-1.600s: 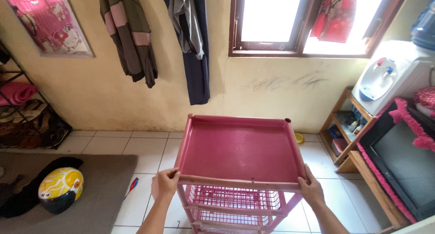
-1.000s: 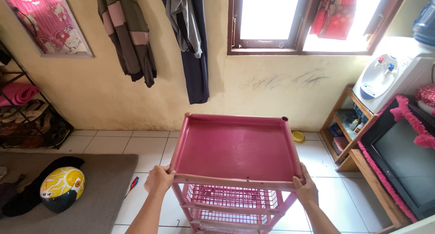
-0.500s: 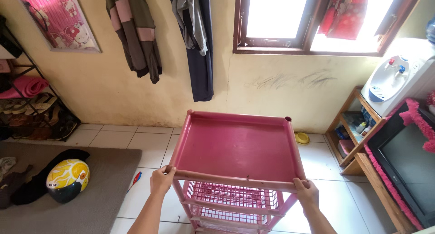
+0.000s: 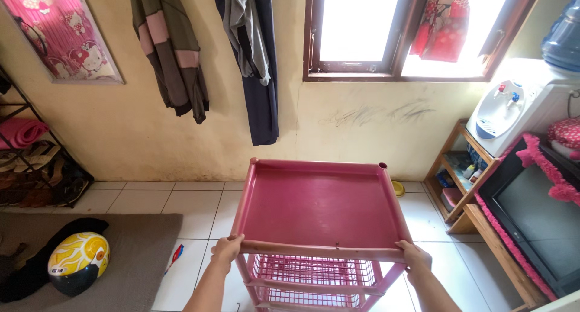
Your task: The person disassembles a pink plastic shelving unit by hand. They remove the top tray, then detach the vertical support poles from the basket sections one by one, placing the removed parts onto the tray on the floor.
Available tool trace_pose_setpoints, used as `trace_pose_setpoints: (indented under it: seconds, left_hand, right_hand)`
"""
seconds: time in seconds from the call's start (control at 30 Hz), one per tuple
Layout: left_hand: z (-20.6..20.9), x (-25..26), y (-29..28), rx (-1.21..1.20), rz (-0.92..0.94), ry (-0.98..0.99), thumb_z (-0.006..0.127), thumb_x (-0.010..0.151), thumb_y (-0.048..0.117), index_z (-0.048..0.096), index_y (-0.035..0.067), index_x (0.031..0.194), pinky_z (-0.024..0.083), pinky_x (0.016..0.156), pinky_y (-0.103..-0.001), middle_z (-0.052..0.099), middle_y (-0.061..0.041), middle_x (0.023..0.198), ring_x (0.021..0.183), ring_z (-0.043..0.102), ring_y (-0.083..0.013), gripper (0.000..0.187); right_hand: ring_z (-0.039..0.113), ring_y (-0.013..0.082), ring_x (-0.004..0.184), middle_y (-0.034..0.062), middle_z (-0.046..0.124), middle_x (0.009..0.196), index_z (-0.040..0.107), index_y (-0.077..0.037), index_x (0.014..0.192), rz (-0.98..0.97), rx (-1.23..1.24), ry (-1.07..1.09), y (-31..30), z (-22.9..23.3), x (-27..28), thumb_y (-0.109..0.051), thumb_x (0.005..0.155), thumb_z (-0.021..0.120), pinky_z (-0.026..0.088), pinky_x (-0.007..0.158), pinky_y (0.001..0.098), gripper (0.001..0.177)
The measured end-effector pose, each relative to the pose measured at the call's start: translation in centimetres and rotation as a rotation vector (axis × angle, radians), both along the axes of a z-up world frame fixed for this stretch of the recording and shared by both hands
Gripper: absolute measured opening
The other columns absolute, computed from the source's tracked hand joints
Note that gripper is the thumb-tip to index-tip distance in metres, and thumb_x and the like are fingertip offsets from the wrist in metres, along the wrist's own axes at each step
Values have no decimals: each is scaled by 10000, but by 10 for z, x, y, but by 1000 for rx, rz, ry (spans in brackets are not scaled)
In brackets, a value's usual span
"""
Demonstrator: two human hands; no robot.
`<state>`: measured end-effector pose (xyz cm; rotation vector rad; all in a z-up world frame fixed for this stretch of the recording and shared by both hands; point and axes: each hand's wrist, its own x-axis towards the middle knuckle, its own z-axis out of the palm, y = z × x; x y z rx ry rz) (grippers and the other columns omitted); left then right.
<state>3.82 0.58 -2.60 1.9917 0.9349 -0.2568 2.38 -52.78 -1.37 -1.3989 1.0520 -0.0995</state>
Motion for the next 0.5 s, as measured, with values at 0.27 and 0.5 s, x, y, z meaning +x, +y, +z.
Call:
trace_pose_setpoints:
  seconds: [0.27,0.5]
  left_hand:
    - [-23,1,-1,-502,230,-262,766,961,265,641,-60,1361,624,897,-344,679,-235,1277,1110,725,-308,530]
    - [-40,-9,-5,-671,303,-476,829,873,196,584,-114,1321,630,905,-272,644,-235,1236,1070,729,-266,597]
  right_hand:
    - [608,432,1309,291,590,1343,562,114,1378,-65,136,-133,5,-2,-8,-110,926,776,550,1114,541,547]
    - [632,376,1269,269,621,1306,547,126,1375,-76,198,-150,3,5,-12,-112,949,749,548,1115,474,528]
